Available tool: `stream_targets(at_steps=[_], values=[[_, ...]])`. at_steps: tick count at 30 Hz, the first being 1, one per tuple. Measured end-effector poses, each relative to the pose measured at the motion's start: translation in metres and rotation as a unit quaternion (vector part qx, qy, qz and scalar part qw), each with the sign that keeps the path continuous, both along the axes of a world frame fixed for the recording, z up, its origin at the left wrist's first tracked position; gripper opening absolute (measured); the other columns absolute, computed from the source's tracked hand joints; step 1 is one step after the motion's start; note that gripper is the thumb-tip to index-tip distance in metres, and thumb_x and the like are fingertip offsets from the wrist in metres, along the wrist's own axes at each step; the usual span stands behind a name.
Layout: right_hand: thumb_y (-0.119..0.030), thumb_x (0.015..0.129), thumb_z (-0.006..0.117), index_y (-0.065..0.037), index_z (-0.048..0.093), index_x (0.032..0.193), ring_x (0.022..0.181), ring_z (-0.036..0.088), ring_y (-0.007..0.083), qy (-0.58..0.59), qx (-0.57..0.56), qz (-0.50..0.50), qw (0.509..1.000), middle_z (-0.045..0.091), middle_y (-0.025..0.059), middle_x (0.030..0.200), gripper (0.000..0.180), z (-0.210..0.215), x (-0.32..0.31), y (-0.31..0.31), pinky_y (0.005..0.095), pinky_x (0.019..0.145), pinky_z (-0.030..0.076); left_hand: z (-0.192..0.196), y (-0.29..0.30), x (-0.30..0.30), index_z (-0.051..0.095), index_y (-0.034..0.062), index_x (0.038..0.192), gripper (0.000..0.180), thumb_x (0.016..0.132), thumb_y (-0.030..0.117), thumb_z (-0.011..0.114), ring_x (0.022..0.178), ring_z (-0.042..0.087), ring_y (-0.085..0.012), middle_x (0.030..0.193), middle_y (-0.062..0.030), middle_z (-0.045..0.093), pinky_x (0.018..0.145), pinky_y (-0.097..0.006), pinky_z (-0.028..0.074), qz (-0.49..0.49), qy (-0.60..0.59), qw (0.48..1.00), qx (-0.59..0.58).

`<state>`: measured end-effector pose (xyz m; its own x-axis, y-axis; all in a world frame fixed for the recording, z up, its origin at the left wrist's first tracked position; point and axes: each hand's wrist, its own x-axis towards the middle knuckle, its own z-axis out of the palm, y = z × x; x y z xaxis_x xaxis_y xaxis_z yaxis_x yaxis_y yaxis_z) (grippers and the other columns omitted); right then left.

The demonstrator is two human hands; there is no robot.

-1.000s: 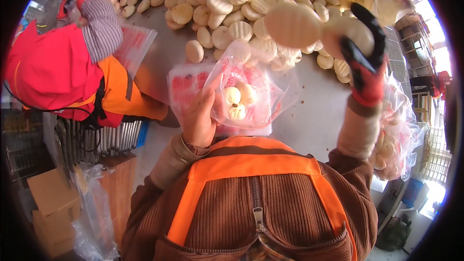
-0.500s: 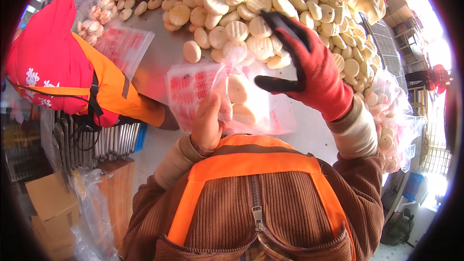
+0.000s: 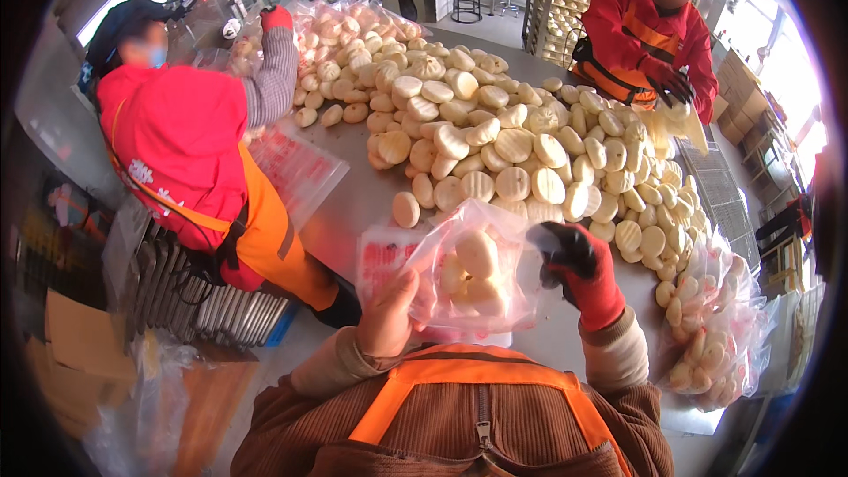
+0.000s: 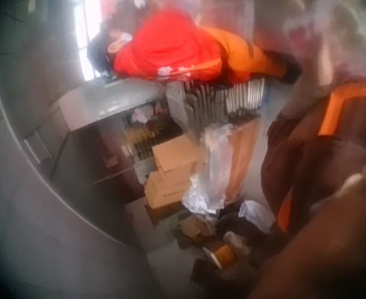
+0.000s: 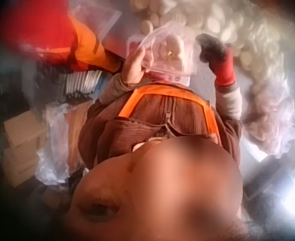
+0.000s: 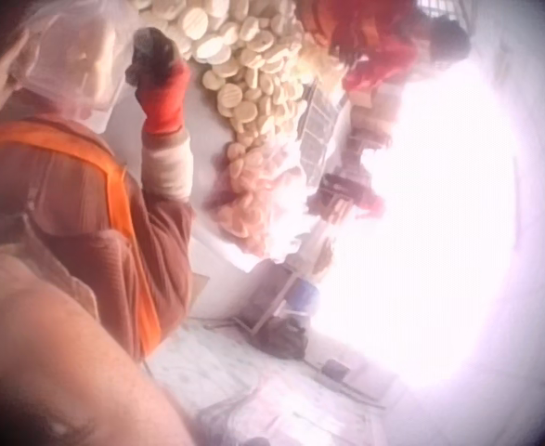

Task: The person picks round biscuits from a large pile on a table and places them into clear plastic bags. They repeatedly fill bags and set them aside while continuing to handle more biscuits from the pile.

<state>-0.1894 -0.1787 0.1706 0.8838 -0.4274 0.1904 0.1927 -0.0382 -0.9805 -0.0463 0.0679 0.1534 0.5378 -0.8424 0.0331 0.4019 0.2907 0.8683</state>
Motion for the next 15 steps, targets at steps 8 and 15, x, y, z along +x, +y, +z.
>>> stream_targets(at_steps=[8, 15], values=[[-0.001, 0.088, 0.06, -0.003, 0.063, 0.114, 0.078, 0.06, 0.0088, 0.02, -0.037, -0.035, 0.999, 0.066, 0.0012, 0.088, 0.027, -0.008, -0.004, 0.004, 0.025, 0.072, 0.049, 0.003, 0.013, -0.013, 0.052, -0.001, 0.134, 0.051, 0.103, 0.038, 0.04, 0.052, 0.039, -0.0072, 0.066, 0.0016, 0.045, 0.044, -0.021, 0.029, 0.023, -0.05, 0.998, 0.03], [-0.004, 0.089, 0.062, 0.001, 0.057, 0.123, 0.065, 0.059, 0.0102, 0.094, 0.03, -0.002, 0.995, 0.066, 0.0043, 0.094, 0.035, -0.045, -0.017, 0.003, 0.0251, 0.058, 0.048, -0.033, 0.002, -0.012, 0.046, 0.0, 0.139, 0.057, 0.102, 0.044, 0.039, 0.05, 0.036, -0.0086, 0.063, 0.0012, 0.042, 0.047, -0.023, 0.032, 0.02, 0.022, 0.987, 0.159]])
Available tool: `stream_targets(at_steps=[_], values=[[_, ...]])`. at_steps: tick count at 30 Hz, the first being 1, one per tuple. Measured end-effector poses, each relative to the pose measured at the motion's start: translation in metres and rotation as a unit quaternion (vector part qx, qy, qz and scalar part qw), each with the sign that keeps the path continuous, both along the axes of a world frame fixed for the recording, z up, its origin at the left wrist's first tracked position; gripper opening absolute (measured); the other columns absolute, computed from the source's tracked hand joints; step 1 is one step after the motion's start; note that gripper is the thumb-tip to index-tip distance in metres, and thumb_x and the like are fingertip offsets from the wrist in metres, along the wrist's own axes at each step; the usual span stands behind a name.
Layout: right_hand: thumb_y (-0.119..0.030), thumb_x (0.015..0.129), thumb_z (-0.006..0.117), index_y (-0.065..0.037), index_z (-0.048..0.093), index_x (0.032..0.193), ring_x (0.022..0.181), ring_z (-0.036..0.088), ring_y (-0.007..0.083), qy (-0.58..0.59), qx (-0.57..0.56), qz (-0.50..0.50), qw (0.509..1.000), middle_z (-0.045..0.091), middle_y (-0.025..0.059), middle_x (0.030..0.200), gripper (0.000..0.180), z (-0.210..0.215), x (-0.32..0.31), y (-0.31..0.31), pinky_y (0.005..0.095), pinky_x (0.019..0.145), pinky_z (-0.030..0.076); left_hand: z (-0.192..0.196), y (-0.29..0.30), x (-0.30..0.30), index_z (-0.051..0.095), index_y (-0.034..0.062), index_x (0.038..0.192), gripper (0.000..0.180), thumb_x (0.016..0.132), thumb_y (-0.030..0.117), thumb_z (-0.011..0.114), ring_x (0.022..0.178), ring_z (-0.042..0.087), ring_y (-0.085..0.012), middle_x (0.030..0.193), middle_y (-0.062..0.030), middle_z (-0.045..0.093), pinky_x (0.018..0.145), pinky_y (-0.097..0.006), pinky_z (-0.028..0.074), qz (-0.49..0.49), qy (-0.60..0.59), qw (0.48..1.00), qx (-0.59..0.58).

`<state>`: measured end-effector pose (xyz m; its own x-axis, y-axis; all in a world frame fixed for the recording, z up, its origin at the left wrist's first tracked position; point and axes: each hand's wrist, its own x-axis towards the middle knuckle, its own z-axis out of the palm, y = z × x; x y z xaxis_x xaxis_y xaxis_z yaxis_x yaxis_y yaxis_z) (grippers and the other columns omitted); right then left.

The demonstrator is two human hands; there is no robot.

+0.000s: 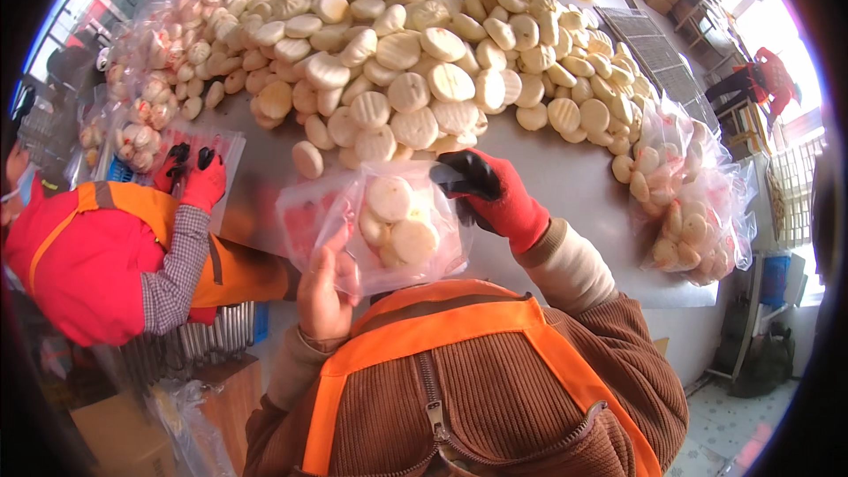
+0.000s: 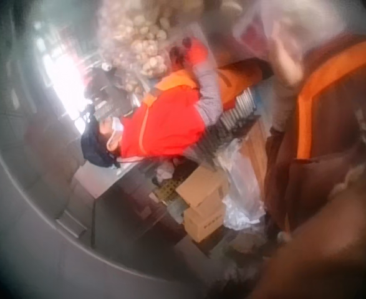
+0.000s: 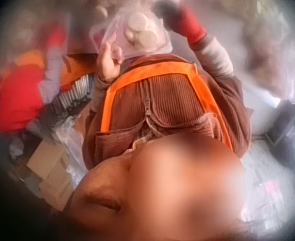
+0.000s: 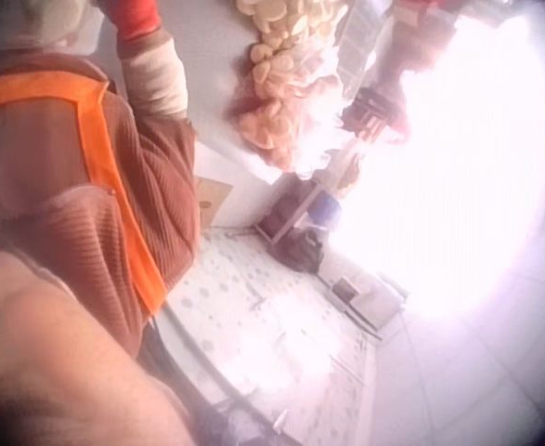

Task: The person picks round biscuits from a large pile on a table and places them into clear plastic bags. They repeatedly fill bags and set them aside while continuing to handle more biscuits from the pile.

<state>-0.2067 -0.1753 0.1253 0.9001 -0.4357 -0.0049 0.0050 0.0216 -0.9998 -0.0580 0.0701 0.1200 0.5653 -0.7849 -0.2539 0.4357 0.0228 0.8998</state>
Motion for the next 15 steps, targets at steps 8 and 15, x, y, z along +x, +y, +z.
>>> stream_targets(at_steps=[8, 15], values=[[-0.032, 0.085, 0.074, 0.001, 0.029, 0.147, 0.13, 0.044, 0.0226, -0.054, 0.03, -0.237, 0.97, 0.044, 0.0157, 0.142, 0.083, -0.068, 0.004, -0.12, 0.0345, 0.105, 0.039, 0.005, -0.009, 0.001, 0.04, 0.0015, 0.144, 0.057, 0.104, 0.042, 0.035, 0.052, 0.036, -0.0093, 0.064, 0.0012, 0.041, 0.048, -0.023, 0.032, -0.009, 0.058, 0.998, -0.037], [-0.058, 0.078, 0.069, 0.0, 0.023, 0.149, 0.14, 0.029, 0.0408, 0.231, -0.243, -0.4, 0.853, 0.029, 0.0276, 0.15, 0.102, -0.11, 0.074, -0.148, 0.0418, 0.113, 0.028, 0.001, -0.014, 0.002, 0.036, 0.0, 0.145, 0.058, 0.104, 0.041, 0.034, 0.048, 0.034, -0.0094, 0.062, 0.0019, 0.039, 0.048, -0.025, 0.031, -0.007, 0.05, 0.997, -0.051]])
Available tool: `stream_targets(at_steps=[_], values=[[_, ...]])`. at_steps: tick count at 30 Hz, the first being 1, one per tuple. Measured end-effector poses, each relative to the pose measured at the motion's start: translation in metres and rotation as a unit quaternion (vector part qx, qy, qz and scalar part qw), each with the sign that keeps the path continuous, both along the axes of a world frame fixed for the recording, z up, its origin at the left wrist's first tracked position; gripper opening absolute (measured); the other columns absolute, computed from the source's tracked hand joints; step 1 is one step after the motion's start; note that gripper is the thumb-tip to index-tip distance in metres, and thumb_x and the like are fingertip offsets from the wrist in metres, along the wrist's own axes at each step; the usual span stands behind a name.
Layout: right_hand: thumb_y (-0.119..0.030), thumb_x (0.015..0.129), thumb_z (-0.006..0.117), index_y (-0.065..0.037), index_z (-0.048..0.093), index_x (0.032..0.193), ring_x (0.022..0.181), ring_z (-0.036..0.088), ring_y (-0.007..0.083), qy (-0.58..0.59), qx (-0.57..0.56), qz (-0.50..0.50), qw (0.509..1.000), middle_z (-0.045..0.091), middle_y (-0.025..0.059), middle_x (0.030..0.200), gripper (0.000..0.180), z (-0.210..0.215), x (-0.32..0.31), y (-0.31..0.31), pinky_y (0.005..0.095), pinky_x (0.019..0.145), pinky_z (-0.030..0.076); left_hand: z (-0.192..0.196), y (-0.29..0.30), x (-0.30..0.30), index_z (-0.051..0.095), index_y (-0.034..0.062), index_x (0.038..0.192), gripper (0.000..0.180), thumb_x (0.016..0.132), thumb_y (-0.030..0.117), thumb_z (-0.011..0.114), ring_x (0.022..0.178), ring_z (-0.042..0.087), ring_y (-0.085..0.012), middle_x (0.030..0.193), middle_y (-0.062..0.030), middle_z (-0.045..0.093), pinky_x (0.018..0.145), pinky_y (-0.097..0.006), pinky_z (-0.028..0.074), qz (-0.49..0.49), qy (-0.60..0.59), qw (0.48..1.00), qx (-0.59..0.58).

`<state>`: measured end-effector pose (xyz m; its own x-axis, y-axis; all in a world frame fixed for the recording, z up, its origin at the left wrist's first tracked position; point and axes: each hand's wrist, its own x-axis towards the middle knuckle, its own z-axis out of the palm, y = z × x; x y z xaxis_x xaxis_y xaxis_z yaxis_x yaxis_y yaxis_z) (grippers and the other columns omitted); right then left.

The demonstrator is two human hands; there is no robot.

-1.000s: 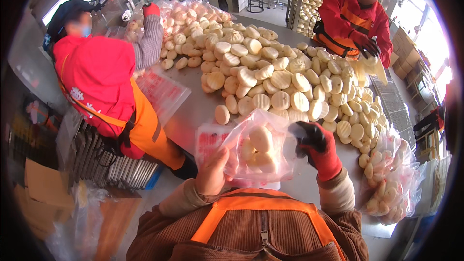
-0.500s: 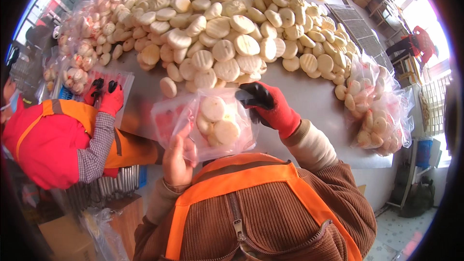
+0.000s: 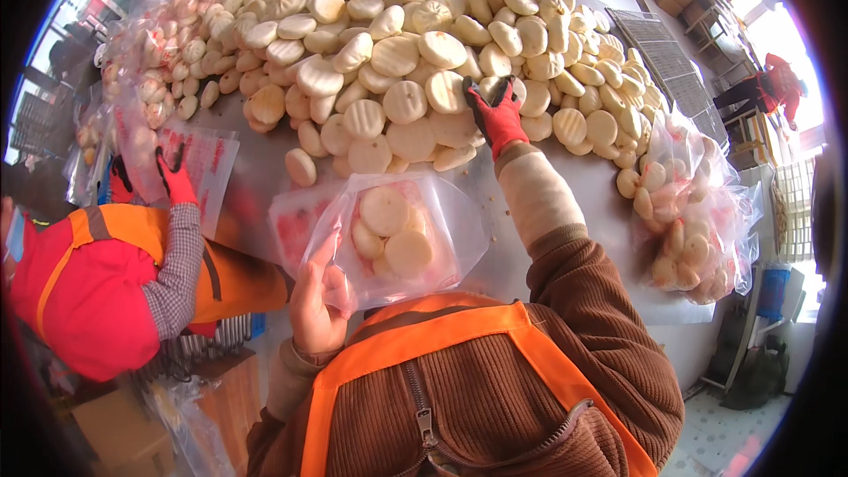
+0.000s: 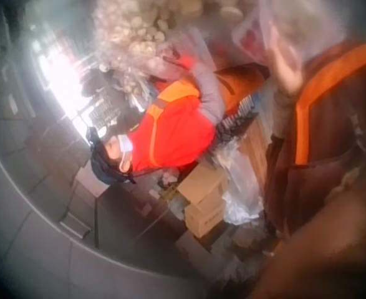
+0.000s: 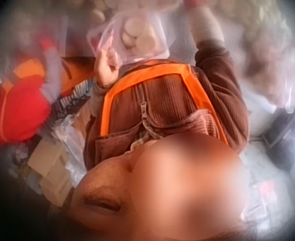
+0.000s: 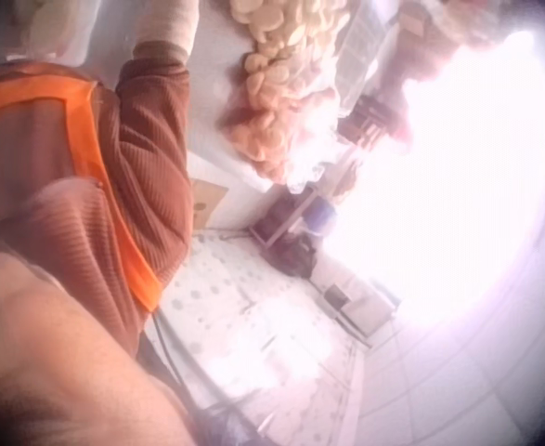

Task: The person picks round biscuits from a large pile on a table and places them into clear plastic bags. They repeatedly fill bags and set them aside while continuing to handle more biscuits from the pile.

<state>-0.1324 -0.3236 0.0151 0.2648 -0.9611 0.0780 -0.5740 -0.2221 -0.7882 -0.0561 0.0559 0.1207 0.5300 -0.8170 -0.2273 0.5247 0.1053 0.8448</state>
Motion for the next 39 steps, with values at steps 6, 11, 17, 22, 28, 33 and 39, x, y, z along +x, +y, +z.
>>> stream_targets(at_steps=[6, 11, 17, 22, 28, 33, 39], values=[[-0.048, 0.07, 0.078, -0.014, 0.043, 0.142, 0.13, 0.042, 0.0386, 0.081, -0.284, 0.226, 0.928, 0.046, 0.0212, 0.139, 0.087, 0.028, 0.005, 0.032, 0.0449, 0.108, 0.035, 0.0, 0.0, 0.001, 0.036, -0.0007, 0.145, 0.06, 0.104, 0.042, 0.035, 0.05, 0.037, -0.0095, 0.062, 0.0012, 0.04, 0.047, -0.024, 0.031, 0.026, -0.013, 0.999, 0.035], [-0.038, 0.071, 0.08, -0.018, 0.056, 0.129, 0.108, 0.062, 0.0274, 0.12, -0.247, 0.22, 0.936, 0.063, 0.0148, 0.119, 0.066, 0.03, 0.026, 0.012, 0.0393, 0.097, 0.044, 0.002, -0.003, -0.003, 0.037, -0.0011, 0.144, 0.059, 0.104, 0.042, 0.036, 0.052, 0.038, -0.0091, 0.063, 0.0006, 0.042, 0.047, -0.023, 0.032, 0.026, 0.002, 0.999, 0.031], [-0.018, 0.081, 0.074, 0.004, 0.05, 0.132, 0.111, 0.061, 0.0261, -0.478, 0.207, 0.126, 0.844, 0.062, 0.0139, 0.123, 0.061, 0.08, -0.022, 0.035, 0.0364, 0.096, 0.048, 0.004, -0.003, -0.001, 0.038, -0.0001, 0.144, 0.058, 0.104, 0.041, 0.035, 0.051, 0.037, -0.0086, 0.063, -0.0004, 0.045, 0.047, -0.021, 0.032, 0.002, -0.017, 1.0, 0.016], [-0.028, 0.079, 0.078, 0.0, 0.039, 0.142, 0.118, 0.057, 0.0261, -0.253, 0.066, 0.612, 0.746, 0.053, 0.0161, 0.135, 0.079, 0.175, -0.068, 0.085, 0.0394, 0.101, 0.043, 0.001, -0.01, -0.004, 0.04, 0.0011, 0.144, 0.055, 0.105, 0.039, 0.034, 0.049, 0.035, -0.0087, 0.062, -0.0008, 0.045, 0.046, -0.021, 0.031, -0.014, -0.041, 0.999, 0.0], [-0.037, 0.078, 0.079, -0.004, 0.035, 0.146, 0.134, 0.043, 0.0303, -0.131, -0.04, 0.407, 0.903, 0.047, 0.0179, 0.141, 0.088, 0.143, -0.02, 0.052, 0.0386, 0.107, 0.037, -0.002, -0.006, -0.003, 0.038, 0.0023, 0.145, 0.056, 0.105, 0.04, 0.032, 0.047, 0.035, -0.0089, 0.059, -0.0006, 0.045, 0.045, -0.022, 0.029, -0.001, -0.049, 0.999, -0.009], [-0.046, 0.066, 0.082, -0.02, 0.042, 0.144, 0.124, 0.047, 0.041, 0.148, -0.277, 0.322, 0.893, 0.041, 0.0199, 0.142, 0.091, 0.053, 0.056, 0.062, 0.0441, 0.102, 0.041, -0.004, -0.001, -0.003, 0.035, -0.0017, 0.146, 0.059, 0.104, 0.04, 0.034, 0.051, 0.04, -0.0073, 0.065, -0.0005, 0.049, 0.042, -0.021, 0.031, 0.002, -0.025, 0.999, -0.022], [-0.044, 0.06, 0.084, -0.019, 0.059, 0.126, 0.104, 0.054, 0.0362, 0.051, -0.302, 0.268, 0.913, 0.059, 0.0135, 0.108, 0.075, 0.024, 0.057, 0.052, 0.0444, 0.088, 0.047, 0.0, 0.001, -0.002, 0.034, 0.0018, 0.147, 0.057, 0.105, 0.04, 0.03, 0.05, 0.037, -0.0088, 0.061, -0.0013, 0.045, 0.046, -0.021, 0.03, 0.005, -0.018, 1.0, 0.006]])
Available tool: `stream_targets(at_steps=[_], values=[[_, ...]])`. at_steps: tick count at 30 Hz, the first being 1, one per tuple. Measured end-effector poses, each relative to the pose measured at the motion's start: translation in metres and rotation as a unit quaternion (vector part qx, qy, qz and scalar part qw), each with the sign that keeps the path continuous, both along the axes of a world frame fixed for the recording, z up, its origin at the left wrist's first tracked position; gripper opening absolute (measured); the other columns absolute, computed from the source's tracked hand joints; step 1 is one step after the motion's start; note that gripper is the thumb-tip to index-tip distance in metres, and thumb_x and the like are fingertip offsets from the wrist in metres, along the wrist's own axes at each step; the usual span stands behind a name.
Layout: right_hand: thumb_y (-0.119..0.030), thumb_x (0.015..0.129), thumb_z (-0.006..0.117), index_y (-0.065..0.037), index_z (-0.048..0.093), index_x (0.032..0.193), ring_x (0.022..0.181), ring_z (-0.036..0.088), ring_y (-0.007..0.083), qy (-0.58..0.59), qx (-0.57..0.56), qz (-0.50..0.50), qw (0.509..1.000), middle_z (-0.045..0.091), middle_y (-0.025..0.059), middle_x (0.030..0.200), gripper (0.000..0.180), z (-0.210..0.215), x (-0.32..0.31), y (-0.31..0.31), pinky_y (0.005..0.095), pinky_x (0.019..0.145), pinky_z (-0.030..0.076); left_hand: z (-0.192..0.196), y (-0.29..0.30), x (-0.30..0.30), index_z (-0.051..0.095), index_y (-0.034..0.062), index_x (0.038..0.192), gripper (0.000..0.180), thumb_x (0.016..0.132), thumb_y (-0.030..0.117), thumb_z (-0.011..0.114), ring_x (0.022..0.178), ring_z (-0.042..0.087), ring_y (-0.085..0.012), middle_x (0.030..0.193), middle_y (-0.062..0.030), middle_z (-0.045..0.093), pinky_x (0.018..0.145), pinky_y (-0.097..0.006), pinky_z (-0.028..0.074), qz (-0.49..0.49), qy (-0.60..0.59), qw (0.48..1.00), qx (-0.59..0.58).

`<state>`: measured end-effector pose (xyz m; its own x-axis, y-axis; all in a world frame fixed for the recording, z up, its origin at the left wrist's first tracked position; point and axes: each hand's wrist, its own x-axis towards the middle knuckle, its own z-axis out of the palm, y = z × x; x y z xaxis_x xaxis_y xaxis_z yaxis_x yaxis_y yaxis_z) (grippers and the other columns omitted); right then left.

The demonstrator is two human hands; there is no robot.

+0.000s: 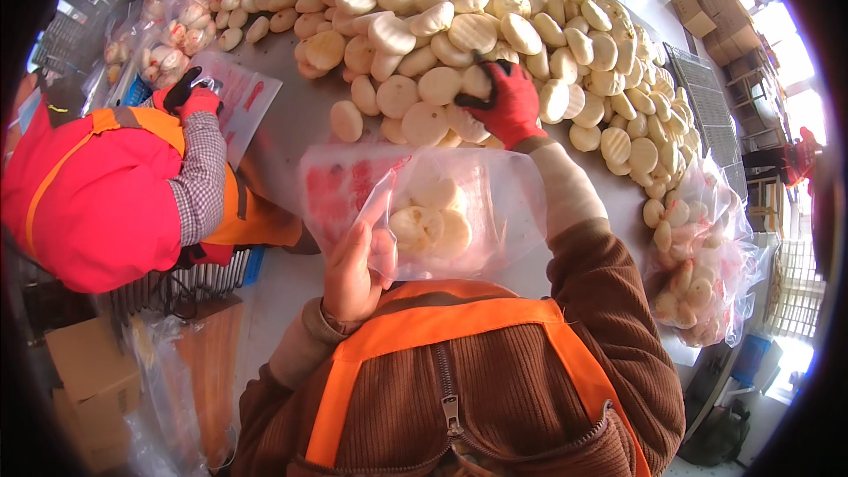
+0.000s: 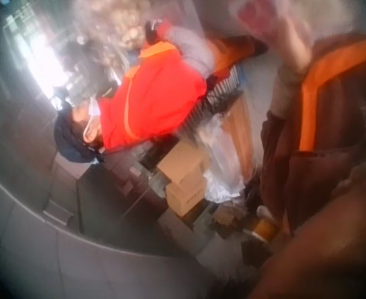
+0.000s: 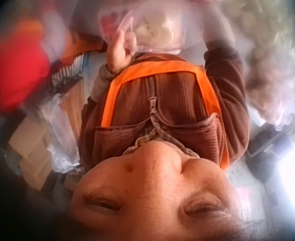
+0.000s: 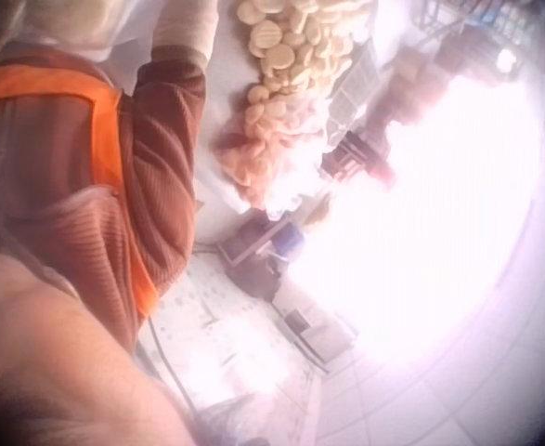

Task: The person picks round biscuits from a large pile on a table and places them into clear plastic bags. They repeatedly fill bags and set them aside while continuing to handle more biscuits from the pile.

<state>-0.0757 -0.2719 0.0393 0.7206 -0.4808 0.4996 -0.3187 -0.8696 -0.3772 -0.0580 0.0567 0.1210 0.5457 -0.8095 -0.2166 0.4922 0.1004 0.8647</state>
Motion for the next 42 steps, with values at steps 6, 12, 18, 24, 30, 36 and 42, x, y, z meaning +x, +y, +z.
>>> stream_targets(at_steps=[6, 12, 18, 24, 30, 36, 42], values=[[-0.021, 0.069, 0.085, -0.005, 0.053, 0.133, 0.113, 0.058, 0.0223, -0.196, 0.432, 0.024, 0.88, 0.06, 0.0104, 0.125, 0.073, 0.031, -0.061, -0.025, 0.0338, 0.09, 0.05, -0.001, -0.004, 0.001, 0.036, 0.004, 0.146, 0.055, 0.105, 0.04, 0.03, 0.05, 0.036, -0.0096, 0.062, -0.0017, 0.043, 0.047, -0.021, 0.031, -0.034, -0.006, 0.999, -0.04], [-0.018, 0.069, 0.08, -0.001, 0.051, 0.134, 0.109, 0.058, 0.0187, -0.143, 0.359, 0.226, 0.894, 0.061, 0.0094, 0.127, 0.074, 0.142, -0.141, 0.015, 0.0316, 0.092, 0.047, -0.001, -0.008, -0.003, 0.037, 0.0052, 0.146, 0.05, 0.106, 0.033, 0.029, 0.05, 0.035, -0.0095, 0.062, -0.002, 0.043, 0.047, -0.021, 0.031, -0.032, 0.005, 0.999, -0.033], [-0.035, 0.066, 0.081, -0.013, 0.059, 0.128, 0.099, 0.06, 0.0328, 0.084, -0.07, 0.229, 0.967, 0.059, 0.0162, 0.119, 0.069, 0.186, -0.137, 0.092, 0.0396, 0.085, 0.049, -0.005, -0.01, -0.011, 0.039, 0.0046, 0.144, 0.048, 0.106, 0.032, 0.031, 0.052, 0.037, -0.01, 0.064, -0.0012, 0.045, 0.047, -0.022, 0.032, -0.019, 0.047, 0.998, -0.042], [-0.028, 0.081, 0.065, -0.022, 0.052, 0.137, 0.101, 0.059, 0.0336, 0.03, -0.142, 0.313, 0.939, 0.05, 0.0156, 0.132, 0.058, 0.135, -0.111, 0.132, 0.0407, 0.084, 0.052, -0.005, -0.011, -0.016, 0.048, 0.0037, 0.134, 0.043, 0.106, 0.032, 0.033, 0.054, 0.041, -0.0101, 0.068, -0.0015, 0.049, 0.047, -0.023, 0.034, 0.024, 0.075, 0.997, -0.011], [-0.034, 0.074, 0.077, -0.011, 0.044, 0.142, 0.109, 0.059, 0.0339, 0.027, -0.042, 0.29, 0.956, 0.045, 0.0189, 0.142, 0.079, 0.129, -0.118, 0.11, 0.0413, 0.089, 0.05, -0.011, -0.005, -0.015, 0.048, 0.0019, 0.134, 0.041, 0.105, 0.03, 0.036, 0.055, 0.043, -0.0082, 0.075, -0.0014, 0.052, 0.047, -0.022, 0.034, 0.046, 0.118, 0.991, -0.041], [-0.008, 0.079, 0.075, 0.0, 0.049, 0.133, 0.092, 0.064, 0.0228, 0.036, 0.348, 0.093, 0.932, 0.062, 0.0139, 0.115, 0.06, 0.102, -0.113, 0.101, 0.0331, 0.08, 0.052, -0.008, -0.006, -0.006, 0.035, 0.0045, 0.147, 0.056, 0.104, 0.041, 0.034, 0.055, 0.039, -0.008, 0.065, 0.0006, 0.045, 0.048, -0.021, 0.032, 0.017, 0.06, 0.997, -0.035], [0.007, 0.087, 0.058, 0.001, 0.057, 0.122, 0.078, 0.063, 0.0117, -0.164, 0.537, 0.202, 0.802, 0.065, 0.0052, 0.096, 0.036, 0.092, -0.129, 0.098, 0.0277, 0.068, 0.053, 0.024, 0.008, 0.0, 0.04, -0.0007, 0.143, 0.056, 0.105, 0.039, 0.034, 0.053, 0.034, -0.0044, 0.066, 0.0038, 0.042, 0.047, -0.019, 0.029, -0.016, -0.096, 0.993, -0.06]])
